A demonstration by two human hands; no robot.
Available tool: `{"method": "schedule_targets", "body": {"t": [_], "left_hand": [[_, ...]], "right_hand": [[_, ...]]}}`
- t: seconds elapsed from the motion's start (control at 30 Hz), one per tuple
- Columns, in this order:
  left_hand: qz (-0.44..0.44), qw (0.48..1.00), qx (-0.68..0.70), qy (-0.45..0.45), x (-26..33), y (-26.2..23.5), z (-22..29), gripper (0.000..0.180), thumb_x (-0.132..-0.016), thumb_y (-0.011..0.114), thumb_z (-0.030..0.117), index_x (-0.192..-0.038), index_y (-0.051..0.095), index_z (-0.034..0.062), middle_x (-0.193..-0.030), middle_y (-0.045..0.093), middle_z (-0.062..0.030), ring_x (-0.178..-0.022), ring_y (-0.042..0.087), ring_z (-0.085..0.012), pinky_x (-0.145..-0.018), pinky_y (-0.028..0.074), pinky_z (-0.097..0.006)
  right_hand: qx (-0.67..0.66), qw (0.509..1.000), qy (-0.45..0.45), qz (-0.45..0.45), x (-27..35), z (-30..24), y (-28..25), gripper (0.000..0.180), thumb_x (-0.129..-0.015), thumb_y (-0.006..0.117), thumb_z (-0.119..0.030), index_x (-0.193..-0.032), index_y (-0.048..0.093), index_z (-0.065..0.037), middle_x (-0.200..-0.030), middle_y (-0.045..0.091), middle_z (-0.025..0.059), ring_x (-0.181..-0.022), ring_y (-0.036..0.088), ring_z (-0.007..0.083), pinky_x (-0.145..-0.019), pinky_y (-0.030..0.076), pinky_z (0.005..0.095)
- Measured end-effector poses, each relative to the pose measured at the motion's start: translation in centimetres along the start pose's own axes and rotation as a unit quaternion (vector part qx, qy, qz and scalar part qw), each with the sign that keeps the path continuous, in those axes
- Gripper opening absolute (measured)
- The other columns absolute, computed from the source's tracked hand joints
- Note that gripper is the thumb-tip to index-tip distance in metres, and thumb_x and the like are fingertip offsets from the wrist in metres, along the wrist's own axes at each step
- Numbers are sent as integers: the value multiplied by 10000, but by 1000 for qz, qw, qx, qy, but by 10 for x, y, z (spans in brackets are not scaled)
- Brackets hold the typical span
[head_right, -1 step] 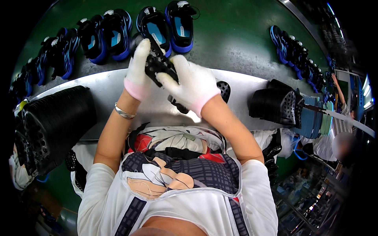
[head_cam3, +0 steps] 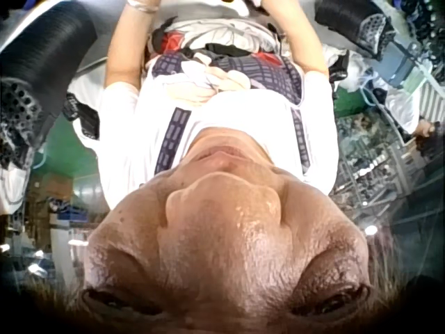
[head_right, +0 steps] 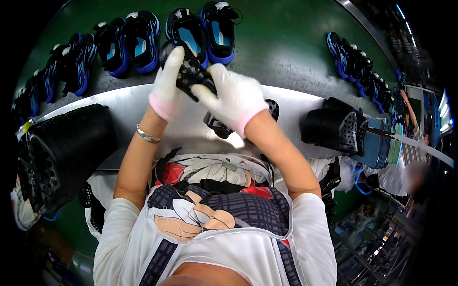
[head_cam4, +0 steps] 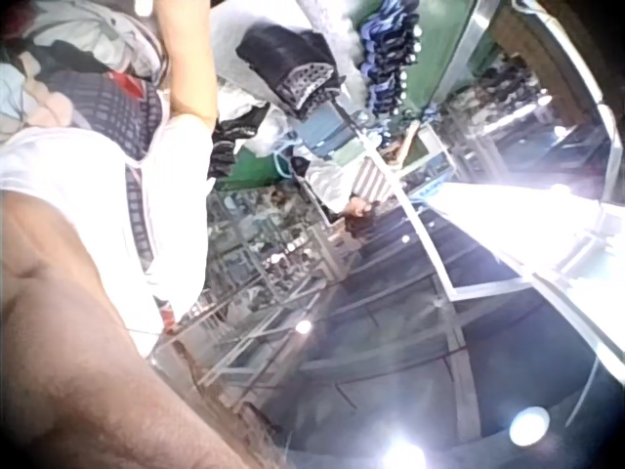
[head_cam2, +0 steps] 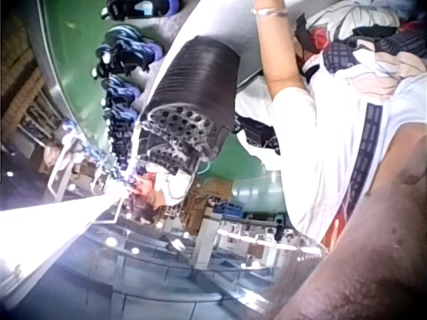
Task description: The person sorts various black shoe components on a metal table and subsequently gathers them into a large white bag.
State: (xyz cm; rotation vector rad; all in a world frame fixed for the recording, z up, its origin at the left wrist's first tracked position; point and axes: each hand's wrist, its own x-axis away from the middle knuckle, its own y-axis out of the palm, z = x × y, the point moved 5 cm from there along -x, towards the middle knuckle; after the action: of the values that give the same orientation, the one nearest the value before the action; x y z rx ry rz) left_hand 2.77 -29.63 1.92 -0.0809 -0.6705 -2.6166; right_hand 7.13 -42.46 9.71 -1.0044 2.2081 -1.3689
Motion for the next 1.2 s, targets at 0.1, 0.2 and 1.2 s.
{"method": "schedule_targets", "body": {"t": [0.1,0.2,1.2], "left_hand": [[33,984,-175,-5,-10,-21,-3,439,-944,557,446,-1003,647,21,-903,636,-52,-792,595,-139,-733,481,-259],[46,902,-379,202,-10,-32,-2,355,-890,629,284,-1120,637,12,-1164,588,-184,-1008,605,-313,-877,491,-355],[-102,729,-667,-116,-79,-42,-21,440,-860,644,451,-1156,692,130,-1154,678,-123,-1032,650,-328,-887,533,-393]], "right_hand": [[138,990,0,-12,-25,9,-4,385,-866,631,-419,-1007,619,-61,-818,682,168,-770,672,349,-680,528,427],[157,987,-6,-29,-55,24,-12,441,-879,545,-472,-915,615,-38,-787,677,197,-763,662,385,-707,530,462],[265,952,25,-151,-190,-18,83,260,-847,621,-122,-1075,708,-33,-1093,685,204,-1002,677,337,-850,562,382]]}}
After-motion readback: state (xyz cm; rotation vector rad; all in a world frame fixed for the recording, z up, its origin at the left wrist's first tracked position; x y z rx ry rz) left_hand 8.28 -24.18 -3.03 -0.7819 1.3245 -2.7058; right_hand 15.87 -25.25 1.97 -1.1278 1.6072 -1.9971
